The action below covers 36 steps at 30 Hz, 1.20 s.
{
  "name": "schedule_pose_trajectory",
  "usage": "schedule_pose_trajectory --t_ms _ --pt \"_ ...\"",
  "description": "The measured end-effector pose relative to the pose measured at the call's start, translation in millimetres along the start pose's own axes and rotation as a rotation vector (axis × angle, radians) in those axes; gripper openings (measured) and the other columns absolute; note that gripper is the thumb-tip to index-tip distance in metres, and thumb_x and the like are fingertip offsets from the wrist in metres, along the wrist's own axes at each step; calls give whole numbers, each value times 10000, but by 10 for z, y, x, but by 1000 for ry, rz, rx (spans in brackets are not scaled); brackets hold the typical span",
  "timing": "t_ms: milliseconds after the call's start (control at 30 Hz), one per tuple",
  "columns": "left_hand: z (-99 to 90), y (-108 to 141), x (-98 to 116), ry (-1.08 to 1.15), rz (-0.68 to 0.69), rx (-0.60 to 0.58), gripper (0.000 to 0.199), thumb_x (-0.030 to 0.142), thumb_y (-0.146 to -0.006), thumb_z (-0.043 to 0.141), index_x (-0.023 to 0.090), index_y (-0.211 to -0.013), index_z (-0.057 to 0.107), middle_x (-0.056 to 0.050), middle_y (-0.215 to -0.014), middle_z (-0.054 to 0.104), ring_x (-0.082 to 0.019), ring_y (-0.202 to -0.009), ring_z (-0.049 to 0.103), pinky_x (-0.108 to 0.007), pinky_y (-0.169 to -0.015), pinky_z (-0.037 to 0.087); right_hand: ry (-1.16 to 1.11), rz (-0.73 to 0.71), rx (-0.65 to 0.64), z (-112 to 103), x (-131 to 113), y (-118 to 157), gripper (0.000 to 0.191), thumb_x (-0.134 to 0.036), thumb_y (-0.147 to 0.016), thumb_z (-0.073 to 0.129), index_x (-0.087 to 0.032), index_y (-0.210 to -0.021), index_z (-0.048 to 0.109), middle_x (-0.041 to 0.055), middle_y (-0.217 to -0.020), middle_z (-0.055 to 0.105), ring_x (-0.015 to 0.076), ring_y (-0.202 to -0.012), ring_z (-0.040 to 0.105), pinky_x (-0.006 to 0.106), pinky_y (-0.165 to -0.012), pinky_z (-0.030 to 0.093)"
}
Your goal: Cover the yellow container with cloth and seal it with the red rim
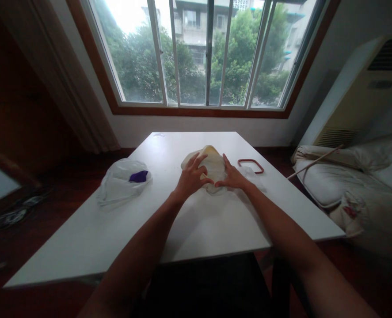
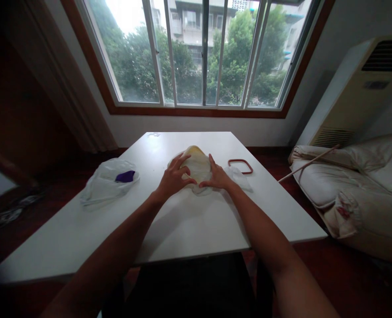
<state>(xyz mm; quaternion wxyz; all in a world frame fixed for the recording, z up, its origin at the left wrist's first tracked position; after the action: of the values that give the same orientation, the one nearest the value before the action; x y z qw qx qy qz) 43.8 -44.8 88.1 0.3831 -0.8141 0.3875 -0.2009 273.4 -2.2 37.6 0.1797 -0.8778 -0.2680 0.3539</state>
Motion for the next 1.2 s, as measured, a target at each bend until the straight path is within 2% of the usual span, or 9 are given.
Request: schedule_pose_trajectory --t_ms 133,233,367,500,633,733,900,1033,1200 --pt "-27 -7 -11 8 -15 8 376 545 -704 785 207 -790 647 -74 -1472 498 -328 -1418 380 -530 -1136 423 -5 33 15 25 -33 8 1349 -494 -580 868 -194 -1589 25 206 -1500 448 381 -1244 570 508 -989 484" --pt "-33 -5 -24 8 -30 12 381 546 -684 801 211 -792 654 -71 -1467 503 -331 -1414 384 -543 -1145 405 2 53 48 -9 -83 5 1094 -389 -658 801 -189 -1555 207 174 -1387 572 344 -1150 629 466 -948 507" --pt "-34 0 -14 0 -30 7 393 557 -679 798 212 -801 655 -73 -1477 495 -342 -1408 388 -563 -1129 405 11 85 87 -84 -108 -11 801 -332 -687 735 -137 -1402 433 159 -1217 667 306 -1042 655 421 -893 520" --pt "-37 5 9 -7 -17 -17 374 546 -696 791 214 -799 652 -68 -1490 484 -338 -1412 380 -556 -1125 404 -25 77 106 -101 -87 -33 546 -268 -681 677 -154 -1202 556 107 -1074 700 256 -930 656 359 -816 524" --pt "-61 -5 6 2 -6 -28 412 591 -701 766 218 -833 650 -74 -1506 462 -340 -1414 373 -560 -1139 383 -31 58 148 -89 -83 -45 440 -236 -666 634 -156 -1096 586 105 -1050 686 246 -923 639 343 -807 515" --pt "-80 -23 -15 31 10 -67 545 629 -670 771 236 -1030 654 -98 -1556 386 -353 -1433 345 -575 -1153 357 -67 84 151 -64 -51 -39 469 -206 -673 580 -162 -1140 565 101 -1067 688 241 -930 641 342 -808 516" --pt "-90 -37 -77 139 7 -105 985 606 -679 782 276 -1490 331 -170 -1629 187 -360 -1413 379 -574 -1112 398 -157 125 136 -36 81 -23 527 -161 -675 508 -192 -1200 539 75 -1118 692 235 -981 640 360 -854 522" --pt "-90 -24 -154 177 -23 -111 1237 640 -643 793 276 -1575 65 -198 -1640 96 -394 -1463 276 -582 -1101 388 -233 89 100 -51 113 -26 450 -175 -704 503 -200 -1145 590 67 -1129 694 235 -1012 634 374 -897 525" --pt "-65 25 -274 92 3 -264 1482 709 -528 817 190 -1571 -98 -245 -1600 190 -438 -1460 228 -609 -1145 283 -241 23 61 -71 40 -17 400 -195 -763 496 -198 -1143 621 61 -1132 701 228 -1013 634 383 -927 518"
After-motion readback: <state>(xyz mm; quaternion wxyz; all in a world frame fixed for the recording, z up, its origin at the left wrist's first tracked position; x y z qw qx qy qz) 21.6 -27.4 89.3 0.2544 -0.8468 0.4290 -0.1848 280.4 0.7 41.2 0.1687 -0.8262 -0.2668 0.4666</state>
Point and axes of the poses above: each hand's wrist, its own y-axis away from the middle knuckle, its own z-axis out of the palm, x = y × z, the point moved 2 cm from there along -y, towards the middle knuckle
